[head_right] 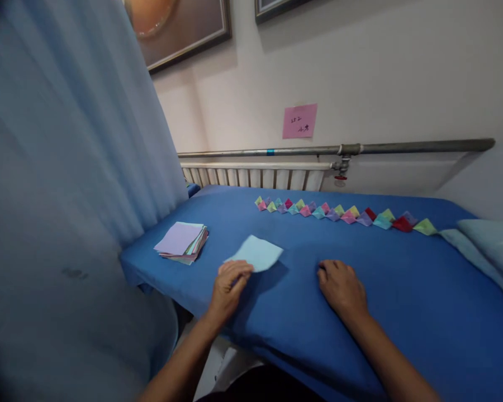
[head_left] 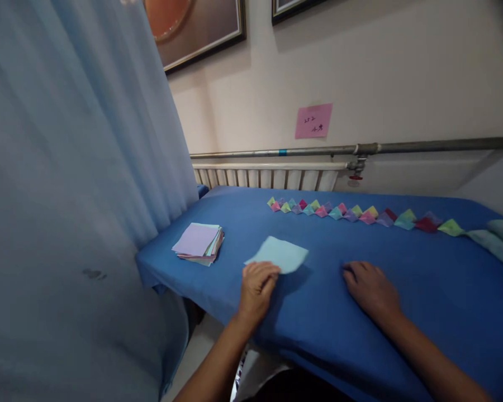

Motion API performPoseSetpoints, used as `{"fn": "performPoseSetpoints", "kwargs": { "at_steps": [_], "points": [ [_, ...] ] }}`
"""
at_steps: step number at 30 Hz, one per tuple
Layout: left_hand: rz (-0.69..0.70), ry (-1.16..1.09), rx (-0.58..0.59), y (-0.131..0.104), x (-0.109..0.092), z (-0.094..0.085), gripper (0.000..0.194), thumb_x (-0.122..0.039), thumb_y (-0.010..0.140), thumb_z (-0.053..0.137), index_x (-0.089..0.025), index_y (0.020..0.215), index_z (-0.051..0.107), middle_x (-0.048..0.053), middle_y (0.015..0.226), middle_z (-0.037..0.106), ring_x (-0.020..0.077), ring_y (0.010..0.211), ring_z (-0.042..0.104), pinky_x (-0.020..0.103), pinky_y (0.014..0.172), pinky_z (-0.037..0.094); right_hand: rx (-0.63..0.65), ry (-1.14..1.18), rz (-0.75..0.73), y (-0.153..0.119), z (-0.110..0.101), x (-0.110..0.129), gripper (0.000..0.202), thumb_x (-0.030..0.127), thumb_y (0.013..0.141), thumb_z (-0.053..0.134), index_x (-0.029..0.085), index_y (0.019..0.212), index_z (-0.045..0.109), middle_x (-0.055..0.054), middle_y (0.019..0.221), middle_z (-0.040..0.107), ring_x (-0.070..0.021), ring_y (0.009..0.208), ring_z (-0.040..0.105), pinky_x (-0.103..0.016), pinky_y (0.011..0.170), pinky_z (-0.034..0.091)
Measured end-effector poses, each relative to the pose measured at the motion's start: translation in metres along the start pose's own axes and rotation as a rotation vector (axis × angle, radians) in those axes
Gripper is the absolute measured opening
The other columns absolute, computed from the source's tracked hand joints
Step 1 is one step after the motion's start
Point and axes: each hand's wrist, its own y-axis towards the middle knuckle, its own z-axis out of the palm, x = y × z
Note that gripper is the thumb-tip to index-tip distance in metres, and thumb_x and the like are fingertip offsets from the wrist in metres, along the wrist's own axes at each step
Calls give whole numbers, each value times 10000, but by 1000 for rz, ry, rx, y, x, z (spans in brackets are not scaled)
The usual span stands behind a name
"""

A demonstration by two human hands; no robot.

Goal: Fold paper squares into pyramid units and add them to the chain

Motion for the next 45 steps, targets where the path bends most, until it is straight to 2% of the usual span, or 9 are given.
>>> {"fn": "performPoseSetpoints", "kwargs": {
  "at_steps": [4, 10, 15, 22, 25, 28, 33, 38, 45],
  "points": [
    [59, -475, 274, -25, -27, 15, 229, -181, 895, 502, -255, 945, 714, 48, 1023, 740, 194, 1066, 639, 418, 991, 445, 5, 254, 77, -6, -16, 14, 214, 166, 763, 452, 214, 746, 660, -94, 812, 659, -224, 795, 575, -388, 785, 452],
    [146, -550, 495, -43, -14, 29, 242, -160, 857, 503, -289, 932, 695, 23, 1082, 726, 226, 1122, 617, 509, 1031, 406, -9, 240, 178, -25, -22, 8, 225, 92, 752, 472, 187, 851, 651, -52, 863, 657, -167, 835, 583, -292, 801, 458],
    [226, -486, 518, -45, -15, 29, 252, -168, 861, 485, -292, 921, 696, 21, 1062, 731, 218, 1079, 644, 517, 1029, 425, 20, 365, 190, -55, -37, 1, 201, 99, 778, 473, 192, 858, 632, -30, 857, 631, -148, 797, 574, -266, 754, 464],
    [225, -485, 551, -43, -16, 25, 231, -197, 874, 486, -292, 918, 692, 22, 1057, 733, 214, 1064, 654, 520, 1031, 428, 89, 542, 163, -84, -62, 5, 159, 136, 772, 510, 205, 845, 633, -17, 893, 648, -145, 821, 594, -263, 768, 475],
    [217, -496, 550, -43, -16, 25, 225, -196, 875, 488, -291, 909, 689, 18, 1050, 734, 210, 1056, 657, 519, 1040, 417, 133, 659, 188, -97, -73, 5, 273, 115, 724, 497, 219, 939, 629, -23, 988, 660, -152, 852, 608, -273, 769, 484],
    [198, -506, 567, -43, -18, 23, 212, -200, 876, 492, -282, 915, 684, 21, 1056, 731, 206, 1051, 657, 520, 1048, 402, 202, 765, 163, -110, -85, 8, 452, 92, 640, 482, 236, 1047, 617, -53, 1163, 631, -195, 1015, 595, -329, 862, 469],
    [145, -550, 603, -42, -23, 14, 218, -176, 865, 468, -259, 894, 667, 29, 1055, 726, 192, 1045, 652, 530, 1068, 356, 328, 532, -28, -124, -93, 21, 541, 138, 639, 525, 256, 1161, 609, -64, 1308, 566, -266, 1235, 450, -475, 1053, 291],
    [130, -550, 640, -45, -24, 4, 211, -170, 862, 470, -246, 902, 662, 30, 1038, 724, 182, 1060, 642, 505, 1088, 337, 330, 301, -74, -126, -86, 31, 483, 165, 717, 561, 290, 1179, 625, -49, 1326, 560, -270, 1191, 454, -453, 987, 328],
    [179, -530, 635, -53, -15, -10, 205, -148, 869, 483, -249, 944, 645, 24, 1079, 710, 174, 1080, 632, 484, 1078, 357, 285, 286, -168, -134, -82, 29, 303, 141, 819, 534, 310, 1005, 702, -23, 1240, 621, -241, 1128, 484, -420, 931, 350]
  ]
}}
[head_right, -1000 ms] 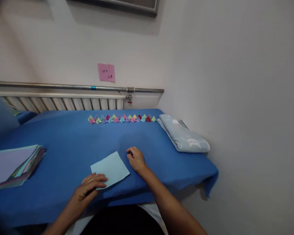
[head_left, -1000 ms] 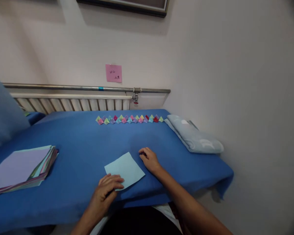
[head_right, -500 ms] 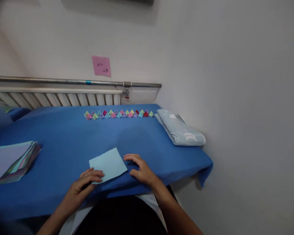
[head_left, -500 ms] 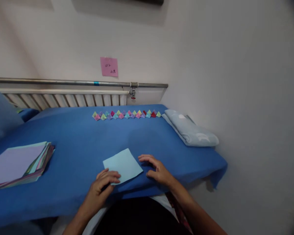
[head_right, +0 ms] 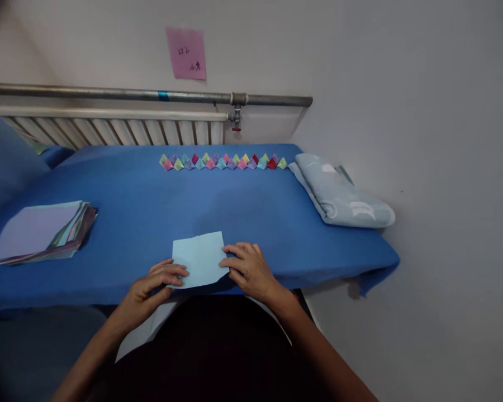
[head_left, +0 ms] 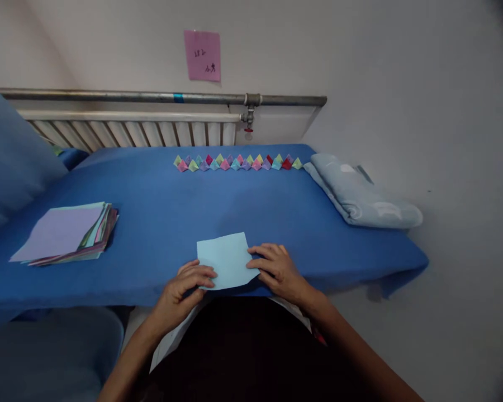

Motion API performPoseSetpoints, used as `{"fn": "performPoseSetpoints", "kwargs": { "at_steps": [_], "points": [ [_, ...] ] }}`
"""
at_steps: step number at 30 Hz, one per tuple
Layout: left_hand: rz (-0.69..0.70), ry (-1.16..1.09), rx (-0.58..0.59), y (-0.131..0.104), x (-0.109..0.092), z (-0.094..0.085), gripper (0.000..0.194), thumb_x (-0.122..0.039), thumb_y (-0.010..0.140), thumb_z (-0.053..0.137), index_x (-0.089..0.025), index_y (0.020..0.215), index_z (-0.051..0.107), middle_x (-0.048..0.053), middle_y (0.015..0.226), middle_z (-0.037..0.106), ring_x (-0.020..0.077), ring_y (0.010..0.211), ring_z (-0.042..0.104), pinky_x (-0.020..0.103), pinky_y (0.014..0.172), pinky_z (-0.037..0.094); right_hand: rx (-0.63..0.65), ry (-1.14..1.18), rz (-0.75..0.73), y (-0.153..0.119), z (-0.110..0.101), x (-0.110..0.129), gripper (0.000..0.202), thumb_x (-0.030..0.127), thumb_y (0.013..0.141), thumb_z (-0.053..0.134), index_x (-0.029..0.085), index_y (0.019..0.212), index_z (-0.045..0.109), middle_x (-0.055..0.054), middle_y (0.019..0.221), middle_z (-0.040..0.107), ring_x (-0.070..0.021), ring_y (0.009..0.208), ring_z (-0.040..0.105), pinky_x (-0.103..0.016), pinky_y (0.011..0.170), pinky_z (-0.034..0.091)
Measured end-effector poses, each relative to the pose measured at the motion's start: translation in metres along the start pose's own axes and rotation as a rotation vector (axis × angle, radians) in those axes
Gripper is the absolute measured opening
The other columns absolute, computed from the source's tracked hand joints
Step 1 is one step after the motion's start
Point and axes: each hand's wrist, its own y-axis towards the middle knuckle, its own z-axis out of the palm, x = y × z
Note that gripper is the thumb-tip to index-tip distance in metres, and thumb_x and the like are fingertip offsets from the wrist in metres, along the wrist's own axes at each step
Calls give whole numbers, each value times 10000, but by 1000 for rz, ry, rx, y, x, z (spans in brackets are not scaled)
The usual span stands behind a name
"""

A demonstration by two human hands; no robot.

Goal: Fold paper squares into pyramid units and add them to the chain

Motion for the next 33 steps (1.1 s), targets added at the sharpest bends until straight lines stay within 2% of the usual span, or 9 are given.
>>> {"fn": "performPoseSetpoints", "kwargs": {
  "at_steps": [7, 12, 15, 19, 24, 26, 29, 31, 33],
  "points": [
    [-75, 262, -135, -5, 3, 1, 403, -148, 817, 525, -255, 1204, 564, 59, 1210, 654, 236, 1149, 565, 482, 989, 399, -6, 86, -12, -4, 3, 2, 278, 143, 820, 508, 282, 972, 694, -24, 1160, 666, -230, 1113, 505, -418, 941, 341],
    [-78, 320, -179, 5, -2, 2, 166, -246, 891, 531, -247, 1010, 647, 20, 955, 716, 206, 947, 606, 422, 915, 403, -36, 154, 36, -1, 2, 5, 204, 199, 878, 487, 253, 978, 657, -26, 1001, 705, -194, 969, 576, -359, 870, 381],
    [-147, 313, -204, 11, -2, 4, 164, -315, 906, 527, -244, 975, 658, 10, 864, 701, 188, 843, 600, 393, 862, 411, -100, 149, 135, 4, 6, 8, 183, 253, 890, 506, 235, 1017, 637, -29, 895, 694, -186, 857, 594, -338, 822, 396],
    [-308, 297, -294, 17, 4, 9, 255, -349, 872, 546, -210, 1067, 635, 18, 807, 677, 192, 786, 586, 368, 796, 445, -205, 138, 287, 16, 13, 10, 280, 262, 859, 540, 208, 1128, 593, -25, 832, 675, -175, 765, 599, -339, 802, 406],
    [-431, 333, -369, 23, 9, 16, 391, -337, 837, 581, -192, 1200, 562, -1, 784, 678, 190, 764, 600, 408, 878, 429, -181, 133, 428, 28, 13, 14, 404, 271, 837, 545, 227, 1239, 541, 9, 759, 656, -160, 698, 593, -302, 706, 413],
    [-410, 397, -355, 24, 8, 17, 419, -309, 854, 562, -188, 1253, 522, 2, 796, 670, 186, 743, 599, 422, 885, 422, -155, 115, 455, 30, 11, 16, 408, 250, 831, 536, 226, 1238, 543, 8, 767, 661, -158, 686, 591, -288, 661, 406],
    [-316, 600, -354, 25, 3, 18, 397, -269, 874, 539, -167, 1257, 527, 71, 900, 660, 230, 822, 593, 436, 833, 428, -123, 73, 466, 32, 10, 17, 386, 232, 828, 527, 235, 1212, 561, 4, 768, 668, -160, 671, 589, -283, 630, 392],
    [-191, 692, -341, 28, -4, 21, 316, -216, 880, 529, -180, 1190, 584, 114, 1024, 647, 266, 940, 574, 435, 826, 425, -108, 41, 466, 34, 9, 18, 370, 224, 826, 529, 236, 1193, 574, -1, 769, 672, -165, 677, 593, -283, 625, 385],
    [-24, 669, -260, 31, -11, 25, 274, -147, 886, 505, -208, 1127, 620, 107, 1131, 633, 268, 1043, 549, 433, 869, 417, -99, 16, 463, 35, 9, 18, 361, 214, 820, 531, 230, 1177, 583, -6, 780, 677, -167, 685, 596, -282, 626, 382]
  ]
}}
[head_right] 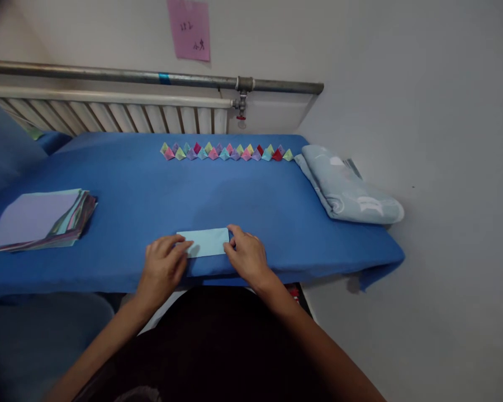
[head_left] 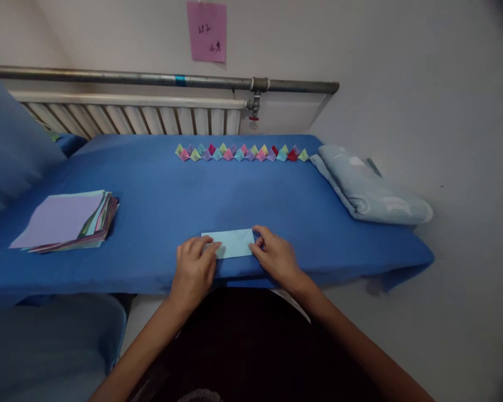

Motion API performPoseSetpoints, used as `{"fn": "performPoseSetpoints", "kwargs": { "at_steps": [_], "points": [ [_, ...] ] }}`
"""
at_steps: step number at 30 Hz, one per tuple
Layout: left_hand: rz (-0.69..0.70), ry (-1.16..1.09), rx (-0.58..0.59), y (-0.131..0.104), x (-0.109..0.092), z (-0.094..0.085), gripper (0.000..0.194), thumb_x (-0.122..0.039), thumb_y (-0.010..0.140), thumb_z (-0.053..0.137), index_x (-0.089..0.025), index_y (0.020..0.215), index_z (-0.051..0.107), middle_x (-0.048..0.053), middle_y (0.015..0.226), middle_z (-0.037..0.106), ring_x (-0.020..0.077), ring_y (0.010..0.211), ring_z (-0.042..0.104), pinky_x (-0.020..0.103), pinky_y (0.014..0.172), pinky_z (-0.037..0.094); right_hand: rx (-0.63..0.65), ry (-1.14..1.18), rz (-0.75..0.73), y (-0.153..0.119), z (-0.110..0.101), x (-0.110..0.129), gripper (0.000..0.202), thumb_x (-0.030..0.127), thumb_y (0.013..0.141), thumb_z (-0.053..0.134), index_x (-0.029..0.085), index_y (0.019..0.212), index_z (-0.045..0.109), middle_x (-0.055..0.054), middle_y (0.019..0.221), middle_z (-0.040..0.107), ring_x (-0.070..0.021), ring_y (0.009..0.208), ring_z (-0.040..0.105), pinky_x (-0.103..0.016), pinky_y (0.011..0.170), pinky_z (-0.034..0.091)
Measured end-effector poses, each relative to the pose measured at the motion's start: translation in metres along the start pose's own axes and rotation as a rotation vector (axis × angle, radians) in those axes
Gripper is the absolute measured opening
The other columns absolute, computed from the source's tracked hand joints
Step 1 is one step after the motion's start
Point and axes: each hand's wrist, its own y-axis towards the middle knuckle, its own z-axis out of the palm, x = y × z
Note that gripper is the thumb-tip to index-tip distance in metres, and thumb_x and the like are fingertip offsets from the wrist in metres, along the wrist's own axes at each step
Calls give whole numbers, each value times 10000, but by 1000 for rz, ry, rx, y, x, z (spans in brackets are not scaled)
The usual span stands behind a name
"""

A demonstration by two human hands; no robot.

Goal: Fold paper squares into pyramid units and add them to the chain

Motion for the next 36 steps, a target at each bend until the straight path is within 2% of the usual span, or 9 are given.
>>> {"fn": "performPoseSetpoints", "kwargs": {
  "at_steps": [3, 10, 14, 17, 20, 24, 29, 33, 36],
  "points": [
    [186, -136, 102, 3, -12, 3, 254, -140, 898, 507, -211, 1114, 621, 82, 1175, 634, 246, 1088, 539, 426, 915, 416, 19, -24, -1, 0, -1, 2, 348, 191, 806, 530, 222, 1146, 598, -4, 751, 672, -161, 665, 588, -273, 613, 370],
    [195, -211, 165, -1, -16, 5, 330, -291, 863, 610, -186, 1175, 584, 107, 1120, 642, 265, 1035, 552, 448, 881, 436, 250, 223, 87, -13, -12, 4, 284, 201, 772, 569, 218, 1054, 601, 44, 623, 592, -120, 556, 531, -240, 552, 376],
    [190, -203, 163, -1, -13, 8, 325, -285, 867, 604, -186, 1175, 575, 110, 1113, 636, 262, 1026, 552, 447, 874, 435, 112, 165, -21, -19, -21, -2, 264, 345, 826, 575, 208, 1049, 610, -21, 784, 641, -167, 711, 583, -300, 673, 442],
    [188, -193, 160, 0, -13, 11, 281, -289, 869, 604, -184, 1129, 590, 103, 1087, 638, 257, 1005, 558, 436, 859, 436, 34, -9, -272, -26, -22, -11, 298, 310, 757, 661, 231, 1043, 639, -84, 1131, 631, -261, 1046, 548, -418, 887, 405],
    [188, -187, 156, 1, -13, 14, 256, -301, 866, 613, -184, 1093, 602, 94, 1068, 640, 253, 986, 561, 427, 845, 434, 48, -109, -437, -32, -16, -19, 355, 263, 736, 686, 251, 1088, 639, -79, 1288, 571, -300, 1180, 461, -465, 954, 346],
    [192, -195, 134, 1, -12, 14, 282, -302, 856, 627, -172, 1104, 598, 100, 1067, 638, 252, 990, 561, 424, 851, 434, -20, -96, -478, -33, -5, -27, 308, 243, 813, 630, 246, 1122, 633, -74, 1251, 599, -275, 1153, 468, -438, 939, 345],
    [190, -187, 102, 1, -12, 13, 268, -300, 881, 594, -173, 1117, 590, 103, 1051, 641, 245, 978, 563, 414, 839, 435, -129, -31, -518, -30, 0, -26, 171, 211, 885, 555, 241, 996, 681, -57, 1163, 641, -240, 1103, 492, -403, 923, 342],
    [205, -173, 93, 0, -15, 13, 190, -267, 907, 552, -196, 1070, 621, 79, 1004, 658, 228, 941, 569, 392, 800, 427, -98, 3, -582, -34, -1, -25, 156, 207, 897, 545, 232, 960, 685, -47, 1113, 671, -222, 1075, 512, -392, 930, 333],
    [194, -188, 97, -1, -15, 14, 165, -234, 917, 527, -207, 1029, 644, 66, 970, 666, 212, 907, 574, 382, 794, 424, -53, 7, -525, -37, 0, -25, 166, 218, 900, 536, 228, 995, 672, -47, 1044, 693, -213, 1019, 538, -388, 914, 339]
  ]
}}
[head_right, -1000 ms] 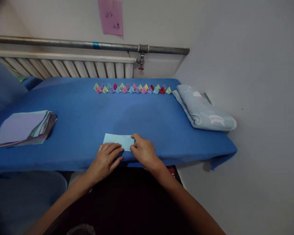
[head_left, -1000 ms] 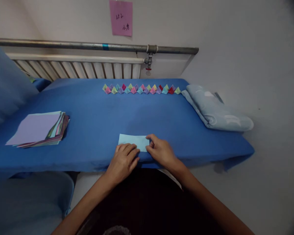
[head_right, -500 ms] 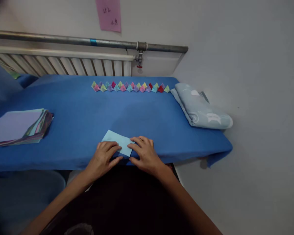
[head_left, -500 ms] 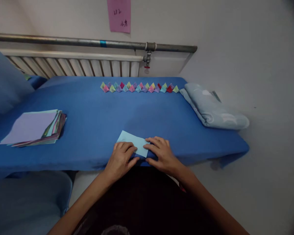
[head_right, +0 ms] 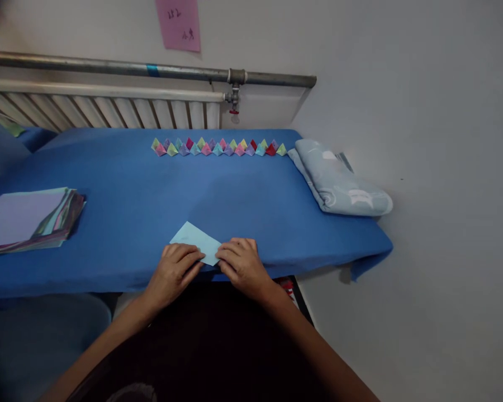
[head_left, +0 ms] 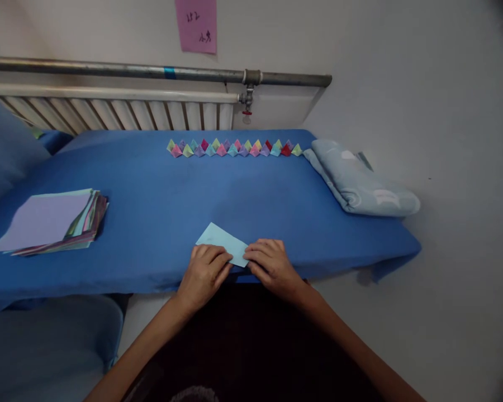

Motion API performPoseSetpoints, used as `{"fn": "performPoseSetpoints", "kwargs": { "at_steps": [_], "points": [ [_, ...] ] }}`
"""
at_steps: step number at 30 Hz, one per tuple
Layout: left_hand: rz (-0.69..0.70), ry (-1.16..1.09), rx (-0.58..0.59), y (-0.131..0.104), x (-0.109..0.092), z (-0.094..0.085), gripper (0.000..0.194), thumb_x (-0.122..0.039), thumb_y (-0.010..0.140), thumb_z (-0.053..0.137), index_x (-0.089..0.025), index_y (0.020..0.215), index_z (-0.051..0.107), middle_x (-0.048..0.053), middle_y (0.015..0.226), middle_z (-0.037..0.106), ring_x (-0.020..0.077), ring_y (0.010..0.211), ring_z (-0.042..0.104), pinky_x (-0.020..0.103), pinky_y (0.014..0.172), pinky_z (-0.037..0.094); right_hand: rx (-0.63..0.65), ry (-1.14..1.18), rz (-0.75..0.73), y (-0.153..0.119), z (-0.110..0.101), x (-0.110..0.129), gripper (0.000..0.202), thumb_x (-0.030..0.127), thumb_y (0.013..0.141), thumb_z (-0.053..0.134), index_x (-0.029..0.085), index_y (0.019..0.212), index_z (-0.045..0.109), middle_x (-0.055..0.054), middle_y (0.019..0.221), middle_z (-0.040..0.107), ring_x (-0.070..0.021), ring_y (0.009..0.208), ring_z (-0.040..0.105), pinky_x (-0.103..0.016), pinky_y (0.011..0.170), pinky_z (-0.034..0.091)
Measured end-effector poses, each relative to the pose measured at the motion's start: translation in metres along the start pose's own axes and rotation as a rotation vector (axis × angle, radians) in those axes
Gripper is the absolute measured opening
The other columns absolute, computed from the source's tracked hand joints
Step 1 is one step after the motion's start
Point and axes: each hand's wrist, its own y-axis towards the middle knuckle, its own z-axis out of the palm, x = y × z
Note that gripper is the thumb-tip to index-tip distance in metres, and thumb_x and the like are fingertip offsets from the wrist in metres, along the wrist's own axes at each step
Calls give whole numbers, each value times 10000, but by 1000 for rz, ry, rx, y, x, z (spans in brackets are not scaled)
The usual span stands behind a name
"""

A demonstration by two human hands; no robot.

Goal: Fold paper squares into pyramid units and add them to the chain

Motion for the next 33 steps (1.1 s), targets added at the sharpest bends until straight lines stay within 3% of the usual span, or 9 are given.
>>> {"fn": "performPoseSetpoints", "kwargs": {
  "at_steps": [6, 12, 21, 33],
  "points": [
    [-49, 5, -12, 0, 1, 1, 153, -247, 925, 519, -194, 970, 655, 69, 949, 663, 209, 885, 567, 366, 766, 418, 28, 13, 184, 4, 0, 0, 156, 237, 882, 533, 231, 955, 670, -69, 1068, 673, -221, 1007, 560, -392, 884, 354],
    [-185, -6, -9, 4, -2, 1, 151, -283, 926, 522, -198, 873, 635, 53, 926, 649, 212, 897, 561, 375, 789, 402, -3, 60, 349, 10, -2, 0, 112, 266, 863, 566, 221, 808, 653, -67, 1109, 654, -227, 1046, 550, -404, 899, 352],
    [-282, 21, -35, 6, -2, 6, 142, -261, 905, 548, -180, 797, 593, 72, 985, 638, 226, 915, 538, 390, 800, 393, -37, 32, 448, 17, 2, -3, 149, 294, 846, 593, 214, 725, 628, -59, 1152, 646, -244, 1065, 537, -426, 906, 333],
    [-314, 75, -60, 5, -2, 6, 134, -274, 885, 565, -190, 785, 588, 76, 979, 621, 233, 892, 529, 394, 775, 393, -58, -44, 412, 18, 3, -5, 145, 294, 851, 567, 215, 732, 588, -58, 1120, 657, -246, 1046, 540, -390, 864, 341]
  ]
}}
